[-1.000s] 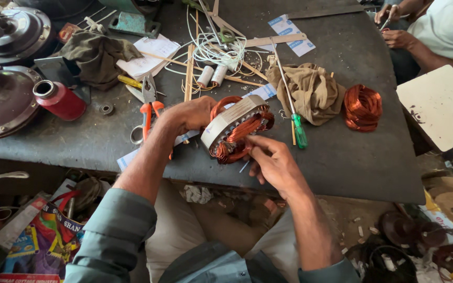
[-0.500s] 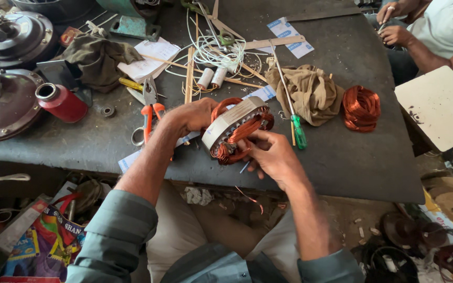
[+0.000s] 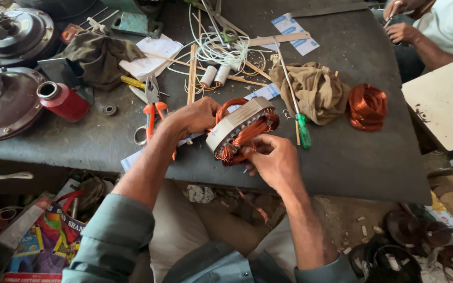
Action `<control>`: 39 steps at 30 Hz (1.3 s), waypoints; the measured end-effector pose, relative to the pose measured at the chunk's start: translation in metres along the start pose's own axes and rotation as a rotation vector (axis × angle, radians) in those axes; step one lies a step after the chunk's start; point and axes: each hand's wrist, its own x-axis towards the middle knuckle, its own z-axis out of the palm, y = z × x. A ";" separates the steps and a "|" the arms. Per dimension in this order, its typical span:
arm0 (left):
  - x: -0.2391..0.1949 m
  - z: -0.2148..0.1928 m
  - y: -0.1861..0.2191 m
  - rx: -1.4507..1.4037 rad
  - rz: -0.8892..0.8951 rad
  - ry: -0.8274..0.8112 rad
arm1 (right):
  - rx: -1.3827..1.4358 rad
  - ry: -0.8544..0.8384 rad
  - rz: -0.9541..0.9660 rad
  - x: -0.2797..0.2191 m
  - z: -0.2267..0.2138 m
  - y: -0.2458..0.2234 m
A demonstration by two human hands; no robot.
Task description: The person winds copper wire around a motor stator, then cuts a strip of insulating tape and applies it to the coil. They use pliers to trim a wooden stick and insert it into the stator, and use a screwdriver to adjust the windings.
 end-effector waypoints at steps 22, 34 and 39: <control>-0.005 -0.003 0.026 0.168 -0.019 -0.031 | 0.123 -0.028 0.092 0.009 0.001 0.013; -0.009 -0.004 0.026 0.122 -0.054 -0.069 | -0.053 0.288 -0.256 -0.015 0.018 0.007; -0.015 -0.005 0.026 -0.083 -0.037 -0.114 | -0.119 0.259 -0.217 -0.014 0.017 -0.001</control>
